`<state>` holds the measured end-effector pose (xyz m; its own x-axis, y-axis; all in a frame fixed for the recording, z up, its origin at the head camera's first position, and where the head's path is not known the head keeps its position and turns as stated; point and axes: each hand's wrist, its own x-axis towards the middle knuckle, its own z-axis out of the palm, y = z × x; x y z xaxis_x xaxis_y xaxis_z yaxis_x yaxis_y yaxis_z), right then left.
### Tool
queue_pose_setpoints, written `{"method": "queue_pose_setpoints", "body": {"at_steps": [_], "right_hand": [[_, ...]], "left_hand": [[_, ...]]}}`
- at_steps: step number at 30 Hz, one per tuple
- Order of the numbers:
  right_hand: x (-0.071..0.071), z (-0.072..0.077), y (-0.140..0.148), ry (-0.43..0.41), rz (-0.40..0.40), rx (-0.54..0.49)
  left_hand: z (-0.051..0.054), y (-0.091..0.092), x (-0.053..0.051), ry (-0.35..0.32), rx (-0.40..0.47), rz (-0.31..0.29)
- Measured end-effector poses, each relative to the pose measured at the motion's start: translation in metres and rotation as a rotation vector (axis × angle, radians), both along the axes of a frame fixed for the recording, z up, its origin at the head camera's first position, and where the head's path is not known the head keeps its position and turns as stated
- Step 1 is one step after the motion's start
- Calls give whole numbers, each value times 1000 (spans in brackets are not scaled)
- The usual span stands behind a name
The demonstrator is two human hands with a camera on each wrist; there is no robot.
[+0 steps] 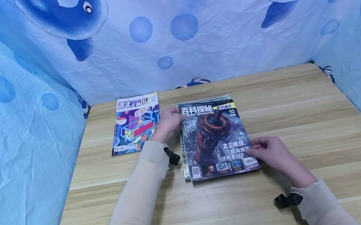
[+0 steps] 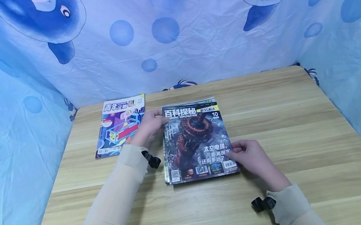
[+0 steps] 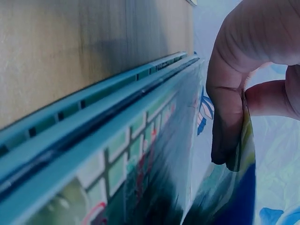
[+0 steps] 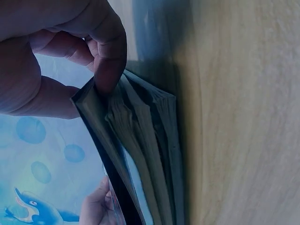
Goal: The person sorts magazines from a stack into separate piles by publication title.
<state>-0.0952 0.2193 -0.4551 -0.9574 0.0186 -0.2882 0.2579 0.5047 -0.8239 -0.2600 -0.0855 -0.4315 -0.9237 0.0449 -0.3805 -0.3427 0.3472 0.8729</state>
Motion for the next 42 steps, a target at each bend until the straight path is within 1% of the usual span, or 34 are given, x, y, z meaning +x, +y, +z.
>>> {"method": "queue_pose_setpoints", "body": {"at_steps": [5, 13, 18, 24, 27, 31, 34, 38, 42], "right_hand": [[3, 5, 1, -26, -15, -49], [3, 10, 0, -4, -34, -84], [4, 13, -6, -9, -37, -110], [7, 16, -15, -4, -25, -168], [9, 18, -22, -16, -23, -197], [11, 18, -33, -18, 0, -237], [11, 17, -44, -14, 20, -256], [9, 16, -60, -12, 43, -294], [11, 14, -74, -27, 71, -328]], "left_hand": [[2, 1, 2, 3, 21, -13], [8, -5, 8, 24, 67, -11], [10, -10, 9, 30, 66, 14], [16, -19, 11, 20, 53, 45], [18, -27, 14, 9, 52, 44], [19, -41, 19, 1, 51, 30], [19, -55, 24, 16, 51, 27], [22, -73, 30, 53, 14, 39], [25, -87, 37, 58, -37, 46]]}}
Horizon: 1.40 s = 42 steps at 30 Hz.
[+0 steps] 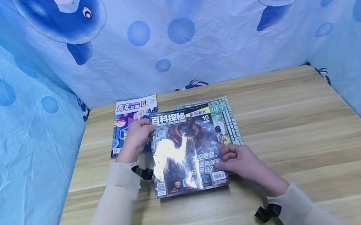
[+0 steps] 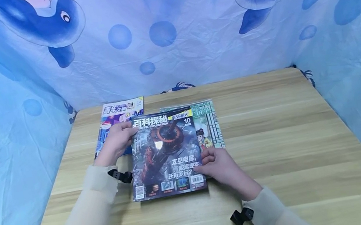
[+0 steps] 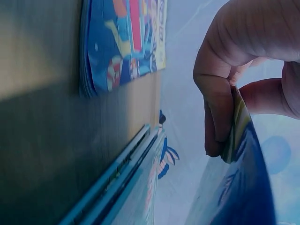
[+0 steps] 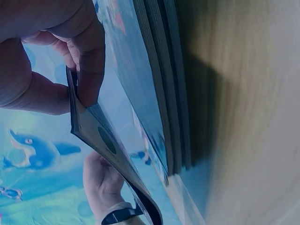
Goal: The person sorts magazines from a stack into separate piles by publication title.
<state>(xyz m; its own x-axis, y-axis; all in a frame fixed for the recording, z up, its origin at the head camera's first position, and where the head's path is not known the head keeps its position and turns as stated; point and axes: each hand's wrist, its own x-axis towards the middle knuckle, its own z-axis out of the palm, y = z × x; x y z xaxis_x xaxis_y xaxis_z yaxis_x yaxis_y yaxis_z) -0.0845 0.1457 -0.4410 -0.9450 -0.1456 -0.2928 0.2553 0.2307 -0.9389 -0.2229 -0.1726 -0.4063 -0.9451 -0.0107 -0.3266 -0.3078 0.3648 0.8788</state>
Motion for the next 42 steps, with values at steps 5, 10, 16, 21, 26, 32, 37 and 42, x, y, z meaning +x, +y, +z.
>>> {"method": "queue_pose_setpoints", "body": {"at_steps": [5, 10, 16, 21, 26, 32, 37, 42], "right_hand": [[3, -3, -15, 12, 48, -39], [10, -7, -33, -3, 98, -88], [16, -7, -51, 13, 116, -113], [18, -7, -60, 29, 149, -115], [21, -10, -70, 28, 180, -120], [27, -14, -88, 3, 228, -159], [32, -16, -102, -30, 256, -186], [37, -20, -113, -74, 275, -194]], "left_hand": [[3, -18, 12, -4, -19, 24], [1, -39, 22, -8, -45, 39], [-1, -60, 32, -40, -42, 56], [-2, -73, 41, -53, -13, 53], [-4, -88, 50, -39, 12, 12], [-11, -108, 59, -51, 22, -36], [-15, -122, 66, -55, 29, -51], [-20, -133, 72, -67, 48, -59]]}}
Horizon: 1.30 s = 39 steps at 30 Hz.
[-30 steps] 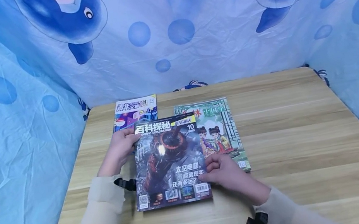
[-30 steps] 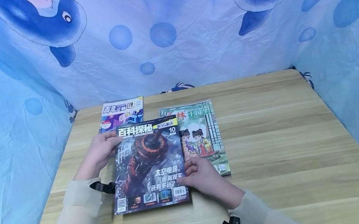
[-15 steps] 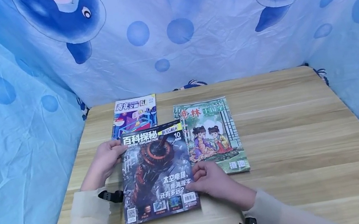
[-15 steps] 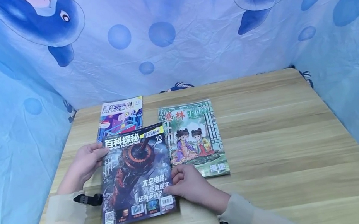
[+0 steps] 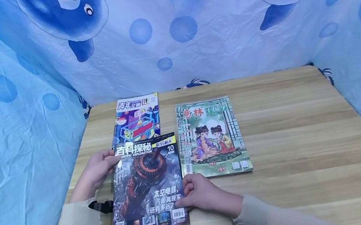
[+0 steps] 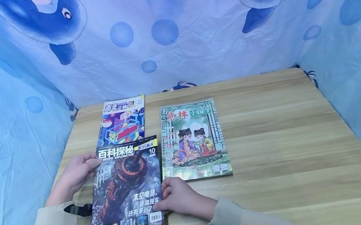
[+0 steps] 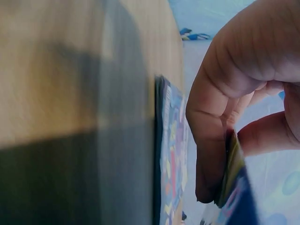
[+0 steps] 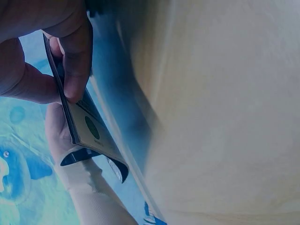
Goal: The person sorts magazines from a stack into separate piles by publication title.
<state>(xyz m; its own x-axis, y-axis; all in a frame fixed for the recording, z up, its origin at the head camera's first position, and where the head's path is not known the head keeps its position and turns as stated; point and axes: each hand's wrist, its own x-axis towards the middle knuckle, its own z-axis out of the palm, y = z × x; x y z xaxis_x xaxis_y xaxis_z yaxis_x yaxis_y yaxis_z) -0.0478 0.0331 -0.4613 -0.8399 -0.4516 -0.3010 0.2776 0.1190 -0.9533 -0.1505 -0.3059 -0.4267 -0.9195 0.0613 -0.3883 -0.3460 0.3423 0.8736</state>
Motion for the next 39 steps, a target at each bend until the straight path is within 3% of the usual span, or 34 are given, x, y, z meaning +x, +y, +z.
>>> {"method": "queue_pose_setpoints", "body": {"at_steps": [8, 13, 16, 23, 32, 39], "right_hand": [[9, -15, -12, -19, 31, -16], [12, -18, -14, -14, 40, 7], [12, -16, -15, -11, 50, 22], [13, -11, -19, -117, 40, -27], [15, -15, -24, -164, -8, -43], [16, -16, -25, -172, -19, -50]], "left_hand": [[-15, -14, 11, -9, -45, -24], [-22, -14, 13, -43, -11, -35], [-24, -13, 12, -75, 0, -28], [-21, -12, 10, -117, -20, -44], [-12, -8, 8, -73, -250, -86], [-10, -7, 10, -39, -330, -101]]}}
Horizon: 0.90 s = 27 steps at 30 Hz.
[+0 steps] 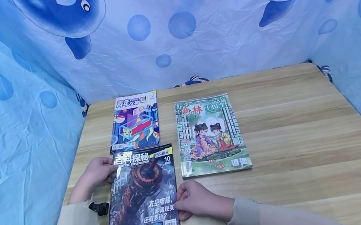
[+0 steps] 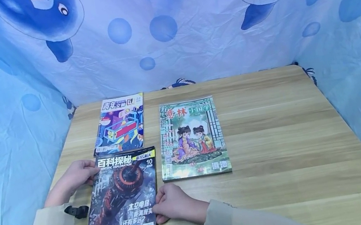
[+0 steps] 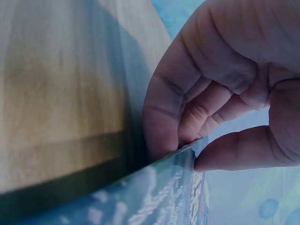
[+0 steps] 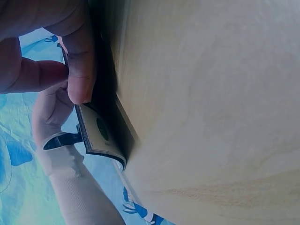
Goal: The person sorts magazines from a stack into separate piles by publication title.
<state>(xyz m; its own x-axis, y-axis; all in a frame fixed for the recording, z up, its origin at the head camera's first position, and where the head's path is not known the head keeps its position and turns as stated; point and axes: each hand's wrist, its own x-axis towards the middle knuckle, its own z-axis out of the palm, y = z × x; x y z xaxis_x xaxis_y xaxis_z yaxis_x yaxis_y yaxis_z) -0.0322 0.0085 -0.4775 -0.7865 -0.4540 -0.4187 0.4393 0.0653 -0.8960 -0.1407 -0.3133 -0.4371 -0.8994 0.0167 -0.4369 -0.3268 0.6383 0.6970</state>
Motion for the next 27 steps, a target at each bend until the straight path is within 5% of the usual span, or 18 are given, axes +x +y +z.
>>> {"method": "queue_pose_setpoints", "body": {"at_steps": [13, 22, 27], "right_hand": [[0, 1, 2, -3, 17, 18], [-2, 3, 14, 178, 40, 86], [-5, 5, 19, 234, 41, 60]], "left_hand": [[3, -3, 2, 37, -122, -38], [5, -3, 2, 39, -188, -7], [15, 2, 2, 107, -232, 21]]}}
